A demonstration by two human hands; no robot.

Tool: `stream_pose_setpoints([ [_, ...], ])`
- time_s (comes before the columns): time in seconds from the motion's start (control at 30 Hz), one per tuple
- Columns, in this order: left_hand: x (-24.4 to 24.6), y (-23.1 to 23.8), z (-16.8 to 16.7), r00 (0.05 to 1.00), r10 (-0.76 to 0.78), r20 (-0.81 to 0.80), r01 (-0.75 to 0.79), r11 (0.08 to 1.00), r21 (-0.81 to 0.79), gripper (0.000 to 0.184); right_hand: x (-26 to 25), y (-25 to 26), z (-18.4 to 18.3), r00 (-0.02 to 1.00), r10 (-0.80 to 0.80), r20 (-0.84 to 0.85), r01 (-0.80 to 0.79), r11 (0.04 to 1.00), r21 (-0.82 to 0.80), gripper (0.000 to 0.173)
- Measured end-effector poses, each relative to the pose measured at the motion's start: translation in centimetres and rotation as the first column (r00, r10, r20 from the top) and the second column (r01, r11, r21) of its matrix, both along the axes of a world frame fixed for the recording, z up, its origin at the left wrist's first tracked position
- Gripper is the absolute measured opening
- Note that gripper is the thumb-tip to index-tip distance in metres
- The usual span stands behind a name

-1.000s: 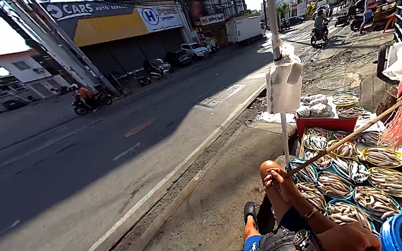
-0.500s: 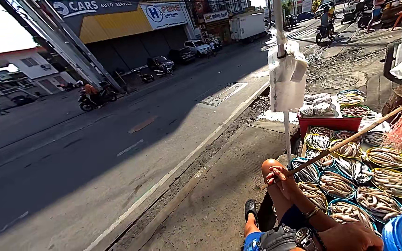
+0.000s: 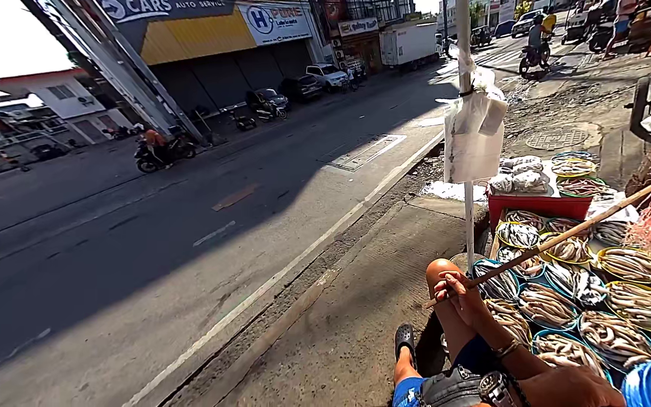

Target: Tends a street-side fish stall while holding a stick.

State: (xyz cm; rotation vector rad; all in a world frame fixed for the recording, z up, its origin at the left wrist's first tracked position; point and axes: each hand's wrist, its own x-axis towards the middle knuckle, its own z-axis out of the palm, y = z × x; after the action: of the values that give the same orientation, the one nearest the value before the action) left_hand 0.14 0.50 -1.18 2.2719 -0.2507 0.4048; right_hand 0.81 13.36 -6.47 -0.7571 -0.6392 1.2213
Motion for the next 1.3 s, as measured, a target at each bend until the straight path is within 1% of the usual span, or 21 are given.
stream_pose_setpoints([
  [0.1, 0.0, 0.0, 0.0, 1.0, 0.0, -0.008, 0.0, 1.0, -0.002, 0.034, -0.2, -0.4, 0.8, 1.0, 0.003, -0.011, -0.004, 1.0, -0.005, 0.026],
  [0.37, 0.1, 0.0, -0.1, 1.0, -0.007, 0.009, 0.007, 1.0, 0.0, 0.034, -0.3, -0.3, 0.5, 1.0, -0.01, -0.003, 0.01, 1.0, 0.02, 0.027],
  [0.53, 0.0, -0.4, 0.4, 1.0, -0.014, 0.009, 0.014, 1.0, 0.001, 0.033, -0.3, -0.8, 0.7, 1.0, -0.007, -0.001, 0.007, 1.0, 0.021, 0.027],
  [0.7, -0.1, -0.8, 0.8, 1.0, -0.003, -0.024, 0.003, 1.0, 0.014, 0.034, -0.4, -1.4, 1.4, 0.999, 0.016, -0.035, -0.016, 1.0, 0.001, 0.026],
  [0.77, -0.1, -0.9, 0.4, 1.0, -0.008, -0.02, 0.007, 1.0, -0.019, 0.032, -0.4, -1.7, 1.6, 0.998, 0.026, -0.057, -0.026, 1.0, -0.007, 0.024],
  [0.83, 0.0, -1.0, 0.0, 0.999, -0.001, -0.04, -0.001, 0.998, -0.066, 0.029, -0.4, -1.7, 1.5, 0.996, 0.041, -0.076, -0.042, 0.999, -0.009, 0.023],
  [0.93, -0.1, -0.8, 0.7, 0.995, 0.005, -0.095, -0.008, 1.0, -0.026, 0.034, -0.1, -1.5, 1.2, 0.996, 0.065, -0.069, -0.064, 0.998, 0.01, 0.022],
  [1.03, 0.1, -0.5, 0.5, 0.998, 0.012, -0.066, -0.013, 0.999, -0.029, 0.035, 0.2, -1.3, 1.2, 0.994, 0.082, -0.075, -0.08, 0.996, 0.026, 0.021],
  [1.1, 0.1, -0.4, 0.0, 0.999, 0.009, -0.05, -0.012, 0.998, -0.055, 0.032, 0.3, -0.9, 0.5, 0.993, 0.081, -0.081, -0.077, 0.996, 0.052, 0.021],
  [1.3, -0.2, -0.1, -0.1, 0.998, 0.02, -0.067, -0.025, 0.997, -0.07, 0.029, 0.1, -0.3, 0.1, 0.992, 0.089, -0.094, -0.082, 0.994, 0.07, 0.021],
])
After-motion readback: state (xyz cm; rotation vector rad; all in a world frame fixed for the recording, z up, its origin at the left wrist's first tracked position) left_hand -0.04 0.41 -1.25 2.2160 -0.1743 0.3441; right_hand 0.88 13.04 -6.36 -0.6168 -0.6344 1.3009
